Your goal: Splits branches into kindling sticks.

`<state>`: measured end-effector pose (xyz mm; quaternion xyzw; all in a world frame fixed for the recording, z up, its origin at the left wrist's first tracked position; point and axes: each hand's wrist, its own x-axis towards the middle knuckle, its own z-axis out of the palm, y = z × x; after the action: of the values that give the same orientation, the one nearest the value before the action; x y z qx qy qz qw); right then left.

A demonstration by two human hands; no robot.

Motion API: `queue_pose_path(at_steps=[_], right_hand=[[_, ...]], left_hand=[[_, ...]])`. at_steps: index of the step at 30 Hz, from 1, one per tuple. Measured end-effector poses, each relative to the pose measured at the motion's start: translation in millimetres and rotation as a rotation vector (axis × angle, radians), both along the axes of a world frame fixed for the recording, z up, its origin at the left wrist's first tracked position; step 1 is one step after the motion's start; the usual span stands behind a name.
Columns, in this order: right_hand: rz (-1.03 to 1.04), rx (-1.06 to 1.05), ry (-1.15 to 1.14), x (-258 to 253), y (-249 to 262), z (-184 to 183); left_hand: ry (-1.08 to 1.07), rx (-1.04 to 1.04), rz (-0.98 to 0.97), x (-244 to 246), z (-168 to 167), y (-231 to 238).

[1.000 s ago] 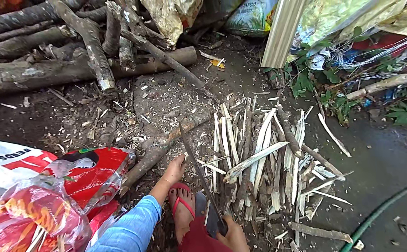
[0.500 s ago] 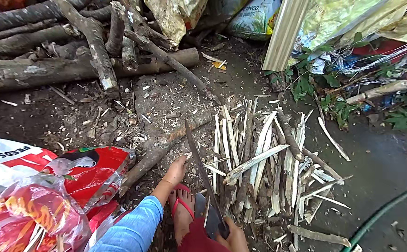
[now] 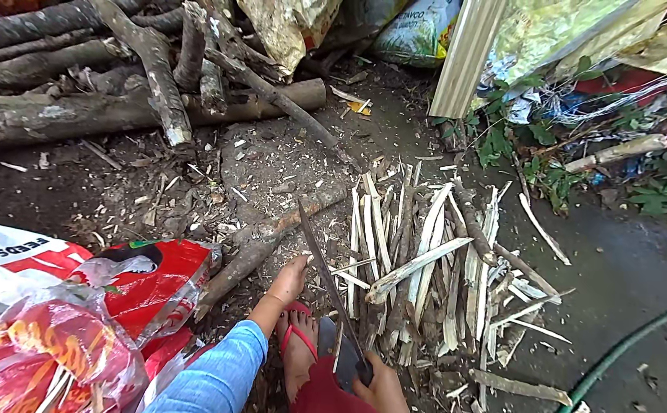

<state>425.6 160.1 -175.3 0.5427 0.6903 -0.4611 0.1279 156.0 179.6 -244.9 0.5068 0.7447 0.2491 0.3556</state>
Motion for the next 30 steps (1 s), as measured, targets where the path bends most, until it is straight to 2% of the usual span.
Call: queue_pose_path(at_steps=[3,6,8,12,14,18,20,23,27,30], right_hand=[[0.012,-0.005,-0.052,-1.4,-0.6,-0.5],[0.006,-0.058,-0.118,-4.8,2.2,-1.4],[-0.016,-0.023,-0.074,-3.5,3.6,2.7],[-0.029,0.002,-0.047,-0.6,-3.9,0.5],[-0.018,-0.062,-0.092,-3.8,-4.9,-2.8],[-0.041,-0.003,-0.027,-2.1,-5.6,-3.5],[-0.057,0.066,0.036,-0.2,-10.0,-3.2],[-0.079,0.168,0.079,0.8,-16.3,-11.1],[-0.055,-0.039,-0.109,-8.2,-6.9,-34.7],[-0.101,0.039,0.003,-9.5,-1.9,-28.4]], left_hand=[[0.025,0.115,0.031,3.3,-5.8,0.7],[0.008,-0.013,-0.011,2.8,-14.0,5.3],[0.009,-0.035,-0.049,1.0,-5.6,12.9],[0.047,0.118,0.004,7.0,-5.0,8.8],[0.018,0.024,0.008,9.1,-16.7,3.5],[-0.042,-0.077,0.005,5.6,-1.5,11.5],[-0.111,-0.046,0.071,-1.8,6.1,9.5],[-0.131,0.053,0.280,-13.9,5.8,-8.9],[-0.081,0.037,0.433,-22.7,-2.8,-44.2],[-0.049,0.005,0.449,-24.7,-2.0,-63.5]])
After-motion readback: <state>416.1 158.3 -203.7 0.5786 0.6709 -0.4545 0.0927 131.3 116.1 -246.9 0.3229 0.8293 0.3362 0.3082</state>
